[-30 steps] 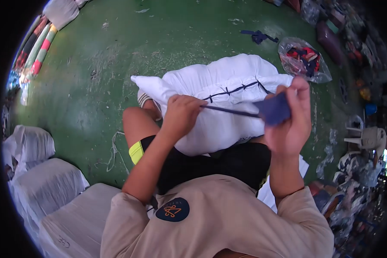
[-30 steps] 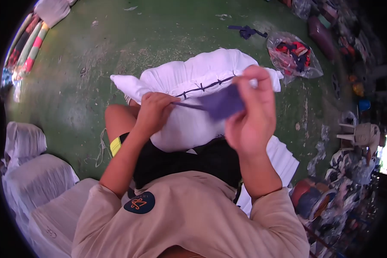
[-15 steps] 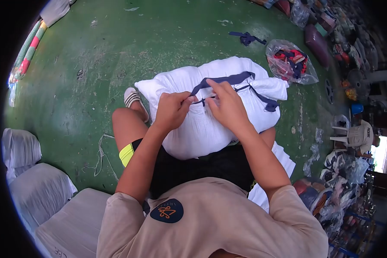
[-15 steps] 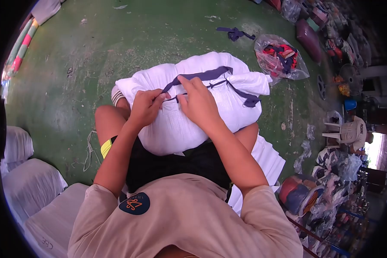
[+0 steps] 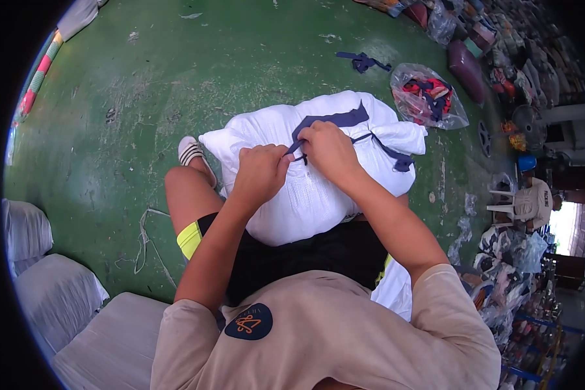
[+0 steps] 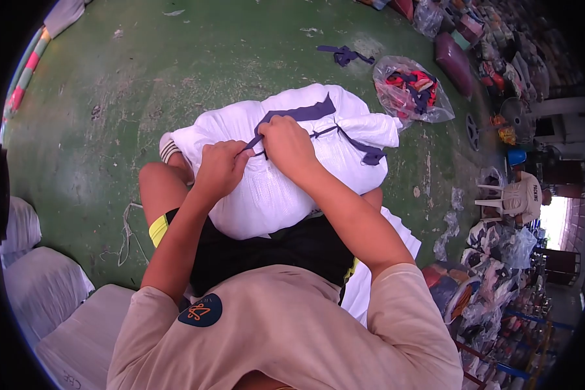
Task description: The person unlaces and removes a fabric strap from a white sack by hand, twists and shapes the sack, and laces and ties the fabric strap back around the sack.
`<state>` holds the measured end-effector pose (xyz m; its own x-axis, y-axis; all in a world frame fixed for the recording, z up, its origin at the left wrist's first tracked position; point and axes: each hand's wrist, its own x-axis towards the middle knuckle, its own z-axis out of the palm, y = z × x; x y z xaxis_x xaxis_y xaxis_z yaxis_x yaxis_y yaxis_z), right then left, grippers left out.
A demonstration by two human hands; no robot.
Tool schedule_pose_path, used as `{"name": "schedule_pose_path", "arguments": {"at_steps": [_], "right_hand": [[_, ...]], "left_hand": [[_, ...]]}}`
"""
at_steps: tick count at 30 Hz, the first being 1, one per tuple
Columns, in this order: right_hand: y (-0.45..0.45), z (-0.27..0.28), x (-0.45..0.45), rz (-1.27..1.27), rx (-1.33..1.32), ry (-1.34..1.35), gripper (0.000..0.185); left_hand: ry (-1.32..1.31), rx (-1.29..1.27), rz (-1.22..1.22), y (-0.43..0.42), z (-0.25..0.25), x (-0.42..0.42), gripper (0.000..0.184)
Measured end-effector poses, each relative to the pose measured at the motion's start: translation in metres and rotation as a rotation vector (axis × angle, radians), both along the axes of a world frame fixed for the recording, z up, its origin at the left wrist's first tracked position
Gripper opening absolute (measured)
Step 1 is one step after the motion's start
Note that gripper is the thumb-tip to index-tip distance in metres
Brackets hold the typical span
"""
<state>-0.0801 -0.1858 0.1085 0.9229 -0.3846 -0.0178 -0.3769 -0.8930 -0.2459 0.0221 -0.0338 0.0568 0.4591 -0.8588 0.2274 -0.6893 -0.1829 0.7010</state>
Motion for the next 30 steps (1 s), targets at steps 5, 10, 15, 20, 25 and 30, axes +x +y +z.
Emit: {"name": "schedule_pose_path", "arguments": {"at_steps": [5,10,15,20,25,30], "right_hand": [[0.001,0.006,-0.006,0.029,0.098,0.007,0.019],[0.001,0.003,-0.010,0.177,0.039,0.046,0.020],[0.005,0.015,-0.004,0.174,-0.049,0.189,0.022],[0.011,0.023,0.000,0.230,-0.231,0.238,0.026],[0.004,0.021,0.013,0.302,-0.119,0.418,0.027],[-0.004,0.014,0.033,0.339,-0.001,0.626,0.026]], "left_hand": [[0.041,0.226,-0.003,0.000,0.013,0.004,0.019],[0.068,0.316,-0.018,0.000,0.018,0.006,0.021],[-0.021,0.382,-0.044,-0.001,0.015,0.003,0.019],[0.065,0.385,-0.018,-0.001,0.012,0.004,0.019],[0.194,0.364,0.022,0.003,0.012,0.005,0.019],[0.036,0.297,0.120,0.000,0.013,-0.018,0.017]]}}
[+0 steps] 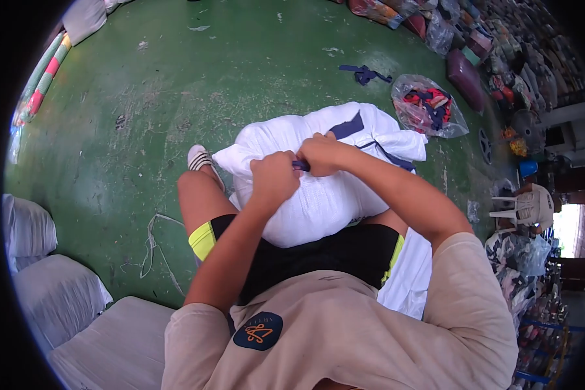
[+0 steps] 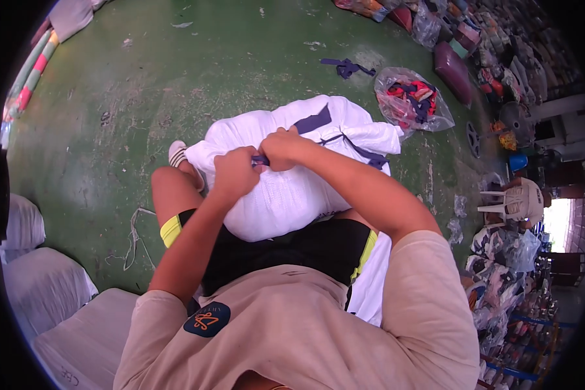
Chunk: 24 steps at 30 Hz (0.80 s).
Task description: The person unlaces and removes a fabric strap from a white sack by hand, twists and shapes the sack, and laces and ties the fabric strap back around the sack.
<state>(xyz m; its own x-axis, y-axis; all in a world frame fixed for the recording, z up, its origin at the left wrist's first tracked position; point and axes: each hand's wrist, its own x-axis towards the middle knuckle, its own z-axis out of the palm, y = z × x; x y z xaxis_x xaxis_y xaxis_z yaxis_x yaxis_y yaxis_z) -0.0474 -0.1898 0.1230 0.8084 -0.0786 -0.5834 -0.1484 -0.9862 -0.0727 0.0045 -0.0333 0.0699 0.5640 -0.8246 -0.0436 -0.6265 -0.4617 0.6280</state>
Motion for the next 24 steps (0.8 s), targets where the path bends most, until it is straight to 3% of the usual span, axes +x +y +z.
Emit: {"name": "schedule_pose_path", "arguments": {"at_steps": [4,14,18,24], "right_hand": [[-0.003,-0.002,0.014,0.012,0.093,0.129,0.025],[-0.018,-0.003,0.026,-0.052,0.239,0.335,0.027],[-0.027,-0.008,0.028,-0.037,0.361,0.333,0.028],[-0.035,-0.017,0.026,-0.023,0.447,0.279,0.026]], "left_hand": [[-0.242,-0.215,0.149,0.009,-0.015,-0.013,0.015],[0.218,-0.111,0.052,0.003,0.004,0.000,0.011],[-0.107,-0.499,0.035,0.011,-0.021,-0.016,0.007],[-0.242,-0.467,0.042,0.008,-0.024,-0.022,0.007]]}}
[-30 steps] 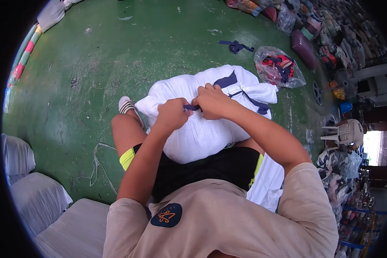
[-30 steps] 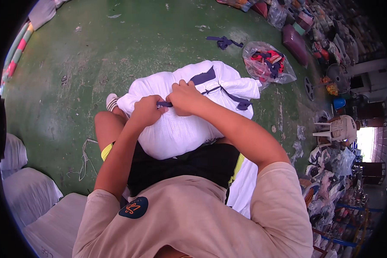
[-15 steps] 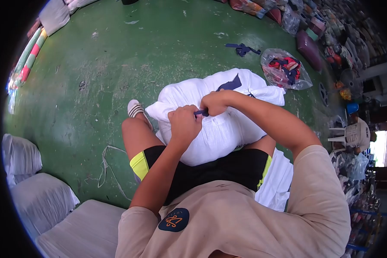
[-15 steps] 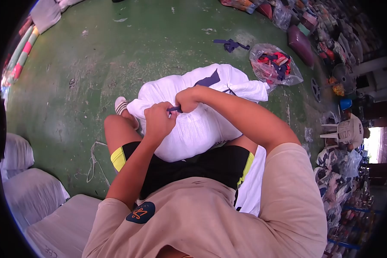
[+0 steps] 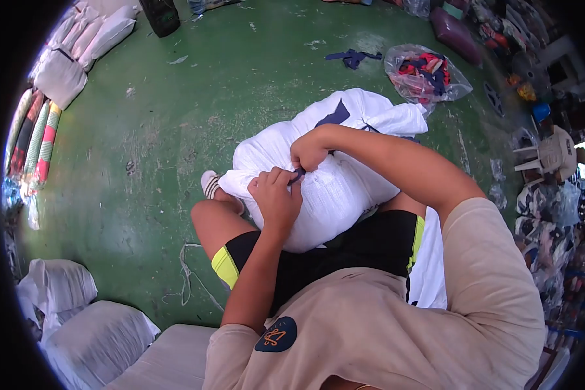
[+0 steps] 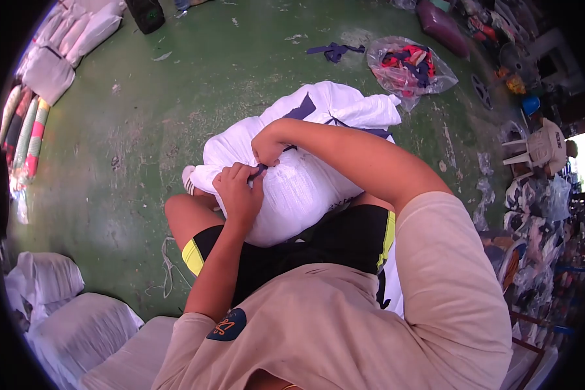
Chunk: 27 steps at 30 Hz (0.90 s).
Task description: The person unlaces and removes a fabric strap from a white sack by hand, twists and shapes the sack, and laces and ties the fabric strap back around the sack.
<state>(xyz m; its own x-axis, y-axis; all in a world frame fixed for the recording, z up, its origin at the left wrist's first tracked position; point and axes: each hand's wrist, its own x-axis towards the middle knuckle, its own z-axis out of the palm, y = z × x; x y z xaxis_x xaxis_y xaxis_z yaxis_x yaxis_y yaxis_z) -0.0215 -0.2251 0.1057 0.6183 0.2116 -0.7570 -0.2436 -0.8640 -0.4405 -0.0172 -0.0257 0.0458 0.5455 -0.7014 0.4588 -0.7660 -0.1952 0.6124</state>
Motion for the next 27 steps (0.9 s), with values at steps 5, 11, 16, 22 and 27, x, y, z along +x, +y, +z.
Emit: {"name": "schedule_pose_path", "arguments": {"at_steps": [5,11,16,22,27], "right_hand": [[0.002,0.003,-0.010,-0.072,-0.095,-0.098,0.022],[0.005,0.011,-0.049,-0.280,-0.085,-0.654,0.016],[0.021,-0.015,-0.064,-0.275,-0.076,-0.849,0.012],[0.048,-0.027,-0.076,-0.381,-0.241,-1.120,0.004],[0.074,-0.039,-0.085,-0.457,-0.423,-1.352,0.006]], "left_hand": [[0.030,0.090,0.027,-0.004,0.011,0.002,0.010],[0.179,0.154,0.005,0.004,0.013,0.017,0.013],[0.150,0.132,0.016,-0.002,0.014,0.021,0.013],[0.234,0.106,0.024,0.000,0.006,0.023,0.012],[0.549,0.139,-0.030,0.000,0.011,0.037,0.008]]}}
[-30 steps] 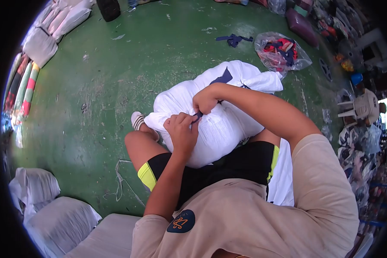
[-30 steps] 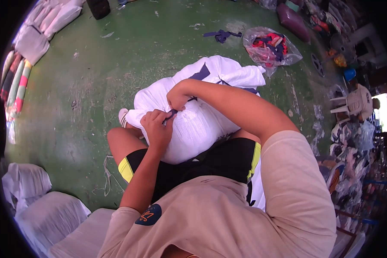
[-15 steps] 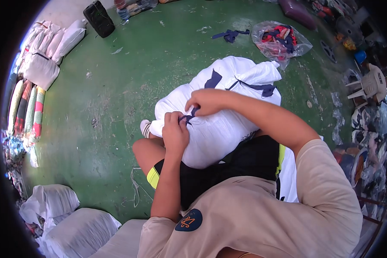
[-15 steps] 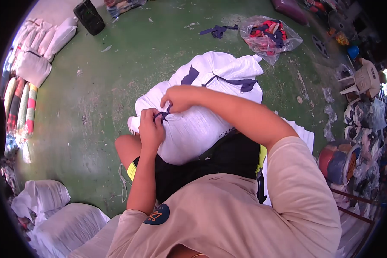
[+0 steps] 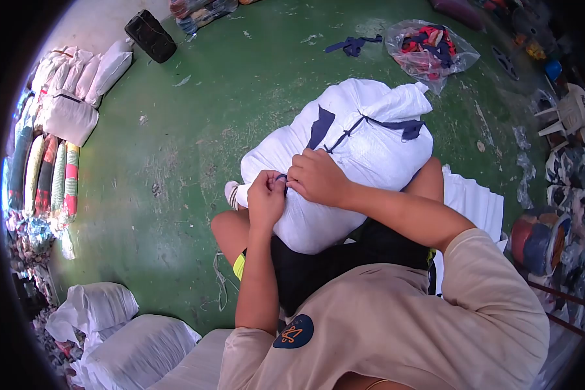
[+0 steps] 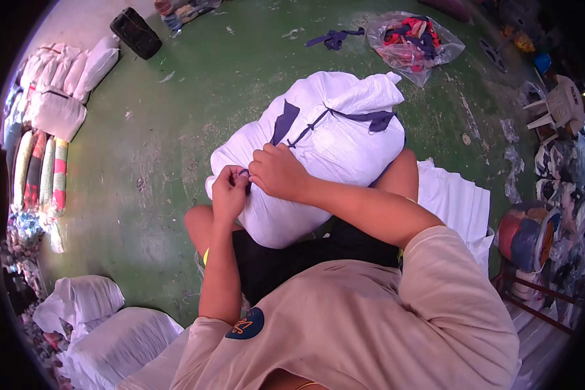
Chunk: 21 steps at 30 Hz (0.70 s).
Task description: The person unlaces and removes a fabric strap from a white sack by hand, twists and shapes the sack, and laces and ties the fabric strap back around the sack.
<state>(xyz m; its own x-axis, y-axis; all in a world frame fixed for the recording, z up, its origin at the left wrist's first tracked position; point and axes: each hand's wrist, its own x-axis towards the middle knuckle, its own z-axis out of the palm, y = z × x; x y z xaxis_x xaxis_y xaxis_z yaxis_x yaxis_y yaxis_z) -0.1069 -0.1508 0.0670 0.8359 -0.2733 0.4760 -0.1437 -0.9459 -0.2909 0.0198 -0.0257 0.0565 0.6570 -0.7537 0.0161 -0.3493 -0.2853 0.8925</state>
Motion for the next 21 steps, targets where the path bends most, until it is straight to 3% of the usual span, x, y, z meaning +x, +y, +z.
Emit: {"name": "schedule_pose_path", "arguments": {"at_steps": [2,8,12,18,21], "right_hand": [[0.009,-0.007,0.001,-0.062,0.048,-0.102,0.009],[0.032,-0.009,-0.003,-0.195,0.111,-0.091,0.013],[0.030,-0.004,-0.008,-0.215,0.104,-0.008,0.002],[0.031,-0.010,0.000,-0.239,0.338,-0.215,0.008],[0.031,-0.007,0.002,-0.287,0.320,-0.208,0.013]], "left_hand": [[0.267,0.033,-0.040,0.002,0.006,0.008,0.006],[0.368,0.023,-0.079,0.007,0.004,0.017,0.004],[0.558,-0.063,-0.195,0.011,0.006,0.019,0.005],[0.618,-0.053,-0.066,0.005,0.009,0.018,0.008],[0.536,0.025,-0.208,0.005,0.009,0.025,0.010]]}}
